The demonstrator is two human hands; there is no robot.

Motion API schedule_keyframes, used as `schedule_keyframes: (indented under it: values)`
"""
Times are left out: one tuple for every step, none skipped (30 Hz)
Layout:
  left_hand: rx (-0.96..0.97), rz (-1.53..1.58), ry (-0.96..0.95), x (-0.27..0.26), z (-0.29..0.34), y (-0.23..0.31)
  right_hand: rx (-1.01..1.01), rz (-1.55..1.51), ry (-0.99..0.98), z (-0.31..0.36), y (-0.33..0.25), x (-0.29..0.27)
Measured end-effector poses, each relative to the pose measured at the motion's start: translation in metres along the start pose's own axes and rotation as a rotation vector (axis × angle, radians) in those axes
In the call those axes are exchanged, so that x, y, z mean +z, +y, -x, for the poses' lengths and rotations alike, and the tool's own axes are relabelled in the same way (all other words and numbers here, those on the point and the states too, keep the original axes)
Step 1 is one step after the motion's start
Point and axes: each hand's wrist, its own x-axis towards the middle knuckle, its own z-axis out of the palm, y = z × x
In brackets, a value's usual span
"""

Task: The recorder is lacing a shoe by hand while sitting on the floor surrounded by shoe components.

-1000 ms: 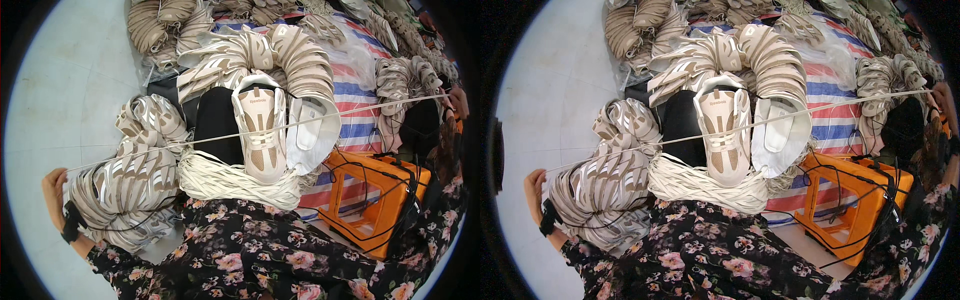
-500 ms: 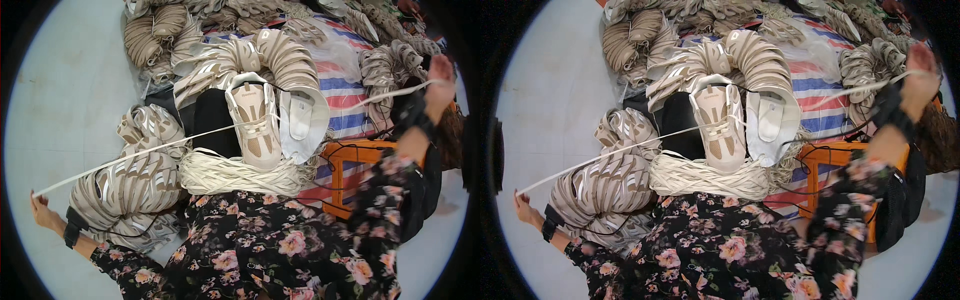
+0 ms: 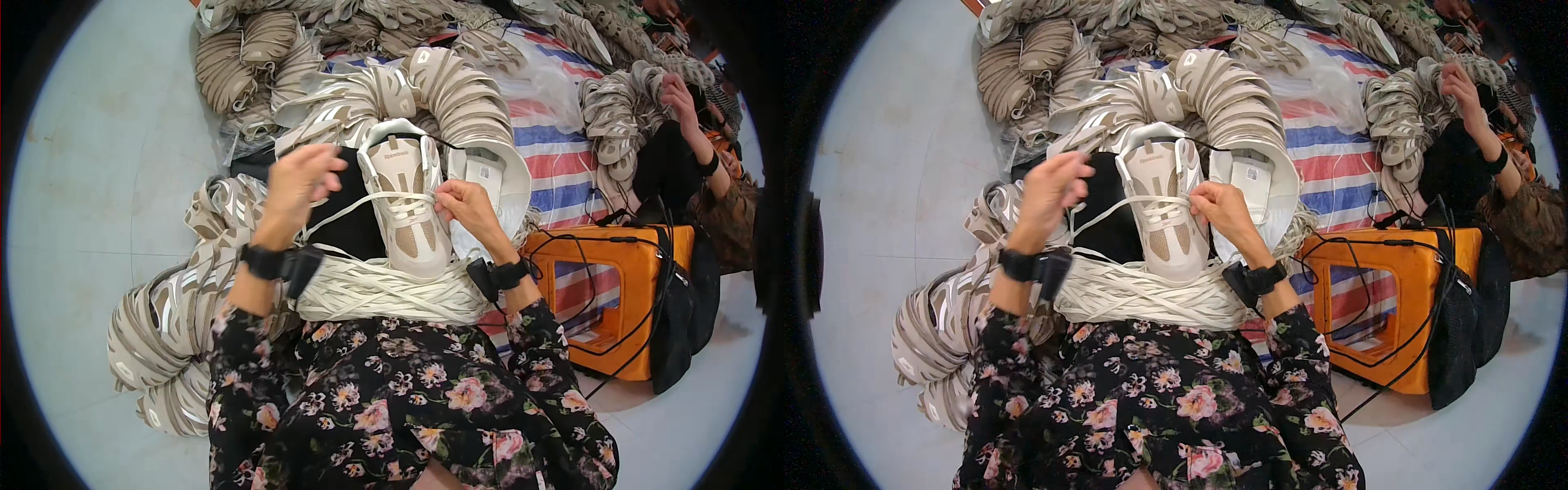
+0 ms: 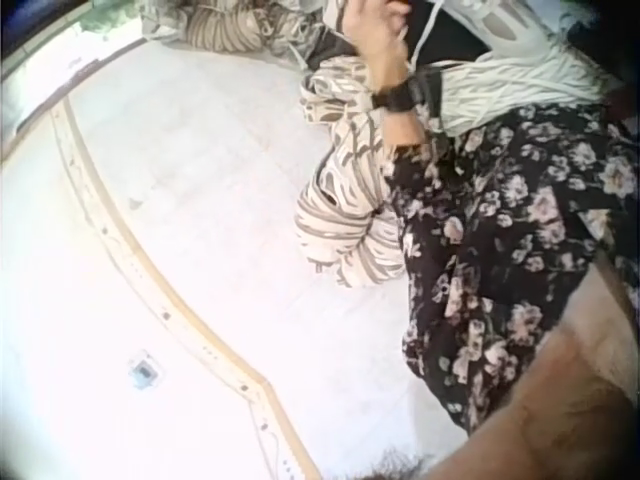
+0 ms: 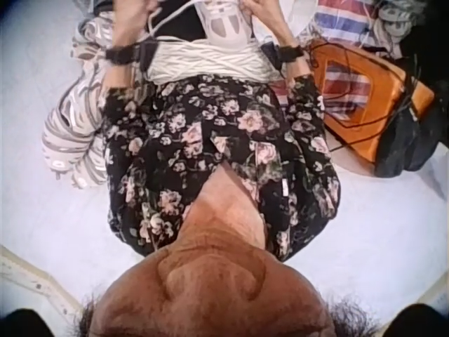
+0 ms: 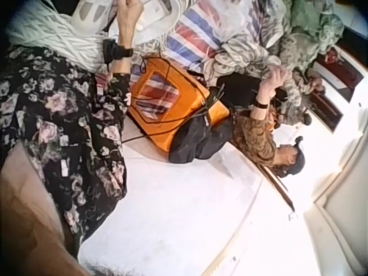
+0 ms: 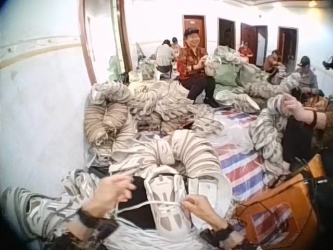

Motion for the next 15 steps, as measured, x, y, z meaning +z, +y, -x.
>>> schedule_keyframes:
  values:
    - [-0.005, -0.011, -0.032, 0.018, -0.005, -0.006, 0.000, -0.003, -0.007, -0.003, 0.002, 0.002]
    - [-0.025, -0.017, -0.077, 0.035, -0.014, -0.013, -0.034, 0.031, 0.002, -0.004, 0.004, 0.000]
    - [-0.027, -0.057, -0.102, 0.048, -0.020, -0.019, -0.072, 0.063, 0.003, -0.007, 0.006, -0.001]
    - [0.006, -0.081, -0.145, 0.056, -0.027, -0.028, -0.074, 0.064, -0.001, -0.009, 0.007, -0.001]
    - [0.039, -0.105, -0.187, 0.063, -0.032, -0.037, -0.095, 0.103, -0.018, -0.012, 0.009, -0.003]
    - [0.019, -0.150, -0.210, 0.069, -0.034, -0.041, -0.115, 0.139, -0.035, -0.014, 0.007, -0.002]
    - [-0.001, -0.194, -0.233, 0.074, -0.035, -0.044, -0.114, 0.139, -0.040, -0.016, 0.004, -0.003]
    - [-0.053, -0.331, -0.219, 0.078, -0.037, -0.047, -0.132, 0.214, -0.055, -0.018, 0.001, -0.004]
    - [-0.056, -0.331, -0.220, 0.083, -0.037, -0.048, -0.147, 0.290, -0.064, -0.018, -0.006, -0.006]
    - [-0.043, -0.362, -0.242, 0.087, -0.035, -0.049, -0.145, 0.289, -0.065, -0.018, -0.012, -0.005]
    - [-0.031, -0.393, -0.263, 0.089, -0.033, -0.050, -0.217, 0.445, -0.024, -0.018, -0.018, -0.002]
    - [-0.036, -0.350, -0.248, 0.088, -0.033, -0.053, -0.293, 0.599, 0.016, -0.020, -0.021, 0.002]
    - [-0.037, -0.350, -0.244, 0.087, -0.033, -0.057, -0.294, 0.597, 0.013, -0.021, -0.022, 0.007]
    - [-0.001, -0.341, -0.228, 0.085, -0.032, -0.060, -0.306, 0.600, 0.031, -0.022, -0.021, 0.012]
    - [0.035, -0.331, -0.214, 0.085, -0.030, -0.060, -0.317, 0.604, 0.049, -0.022, -0.021, 0.015]
